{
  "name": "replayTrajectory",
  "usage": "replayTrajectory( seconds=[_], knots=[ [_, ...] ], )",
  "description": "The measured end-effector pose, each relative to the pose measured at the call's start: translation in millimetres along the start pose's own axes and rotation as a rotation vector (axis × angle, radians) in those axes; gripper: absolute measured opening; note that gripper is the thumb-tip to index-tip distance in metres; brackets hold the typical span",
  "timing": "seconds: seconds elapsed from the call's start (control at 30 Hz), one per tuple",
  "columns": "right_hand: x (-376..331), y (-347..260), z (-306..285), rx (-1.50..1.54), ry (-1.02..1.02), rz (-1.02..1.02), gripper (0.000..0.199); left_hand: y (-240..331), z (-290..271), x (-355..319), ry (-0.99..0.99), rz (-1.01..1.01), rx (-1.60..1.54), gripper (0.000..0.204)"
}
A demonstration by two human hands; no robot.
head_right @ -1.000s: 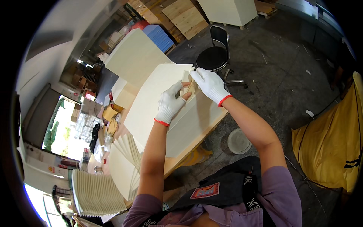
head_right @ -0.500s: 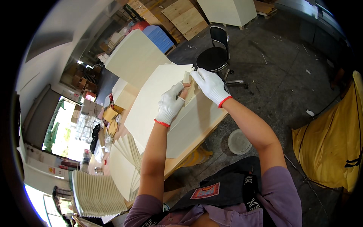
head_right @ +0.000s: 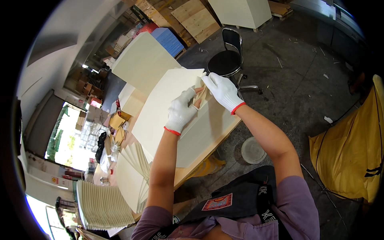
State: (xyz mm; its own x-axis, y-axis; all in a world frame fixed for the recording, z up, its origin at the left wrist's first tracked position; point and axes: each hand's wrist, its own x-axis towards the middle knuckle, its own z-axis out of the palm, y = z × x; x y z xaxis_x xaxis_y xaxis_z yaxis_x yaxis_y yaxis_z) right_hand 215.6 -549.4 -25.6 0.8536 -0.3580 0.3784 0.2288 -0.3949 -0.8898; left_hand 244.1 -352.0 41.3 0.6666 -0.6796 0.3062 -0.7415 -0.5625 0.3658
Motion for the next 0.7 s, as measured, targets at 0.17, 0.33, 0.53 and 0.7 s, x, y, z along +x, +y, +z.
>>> replayTrajectory(
  seconds=[0.17,0.33,0.53,0.7],
  knots=[
    [-8,-11,-2,-0.043,0.012,-0.021,0.048,0,5,-2,0.050,-0.054,0.055,0.054],
    [-8,-1,2,-0.095,0.047,-0.052,0.042,-6,11,3,0.068,-0.024,0.121,0.054],
    [1,8,7,0.135,0.017,0.005,0.044,-3,10,28,0.039,-0.093,0.164,0.048],
    [4,8,4,0.051,0.017,0.006,0.046,-4,8,15,0.001,-0.135,0.010,0.044]
  ],
)
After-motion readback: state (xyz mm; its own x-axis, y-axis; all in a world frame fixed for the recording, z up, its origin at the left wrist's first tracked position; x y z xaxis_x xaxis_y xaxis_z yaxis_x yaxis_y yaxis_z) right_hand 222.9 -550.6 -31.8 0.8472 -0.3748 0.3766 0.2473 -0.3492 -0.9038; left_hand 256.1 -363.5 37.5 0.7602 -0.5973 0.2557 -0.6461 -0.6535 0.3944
